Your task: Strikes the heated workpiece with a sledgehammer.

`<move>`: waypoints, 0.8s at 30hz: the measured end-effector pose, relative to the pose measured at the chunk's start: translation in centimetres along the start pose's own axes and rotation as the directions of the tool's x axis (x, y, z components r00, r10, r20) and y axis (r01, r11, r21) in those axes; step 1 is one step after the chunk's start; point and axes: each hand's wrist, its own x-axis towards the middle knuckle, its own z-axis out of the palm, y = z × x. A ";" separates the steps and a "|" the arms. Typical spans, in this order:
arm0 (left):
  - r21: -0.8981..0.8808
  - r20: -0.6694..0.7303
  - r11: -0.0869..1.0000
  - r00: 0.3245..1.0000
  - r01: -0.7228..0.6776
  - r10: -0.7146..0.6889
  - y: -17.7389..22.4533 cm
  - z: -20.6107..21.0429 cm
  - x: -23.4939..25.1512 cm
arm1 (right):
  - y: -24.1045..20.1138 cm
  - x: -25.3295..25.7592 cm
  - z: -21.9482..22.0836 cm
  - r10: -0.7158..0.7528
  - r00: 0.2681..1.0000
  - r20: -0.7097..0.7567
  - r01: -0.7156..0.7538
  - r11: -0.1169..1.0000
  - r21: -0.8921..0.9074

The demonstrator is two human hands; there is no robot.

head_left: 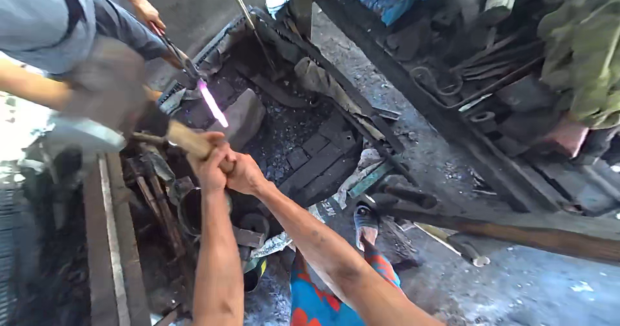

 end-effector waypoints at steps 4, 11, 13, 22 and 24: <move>-0.029 -0.201 0.849 0.829 0.527 -0.521 -12.0 1.1 -5.5 | 9.8 -4.4 1.3 0.468 0.863 0.190 -0.465 0.883 -0.062; -0.092 -0.236 0.950 0.921 0.297 -0.311 -0.5 7.5 -18.8 | 6.0 -23.8 -1.1 0.412 0.868 0.277 -0.417 0.908 -0.046; 0.029 -0.295 0.869 0.835 0.494 -0.464 1.5 8.9 -22.5 | 6.7 -29.8 -2.3 0.305 0.818 0.487 -0.345 0.939 -0.010; 0.086 -0.332 -0.014 0.015 0.996 -0.943 -1.6 11.0 -39.7 | 15.0 -22.5 -20.1 0.515 0.831 0.210 -0.390 0.808 -0.441; 0.108 -0.325 -0.136 -0.094 0.985 -0.941 -2.9 10.7 -43.9 | 16.7 -17.0 -23.2 0.522 0.853 0.029 -0.425 0.725 -0.542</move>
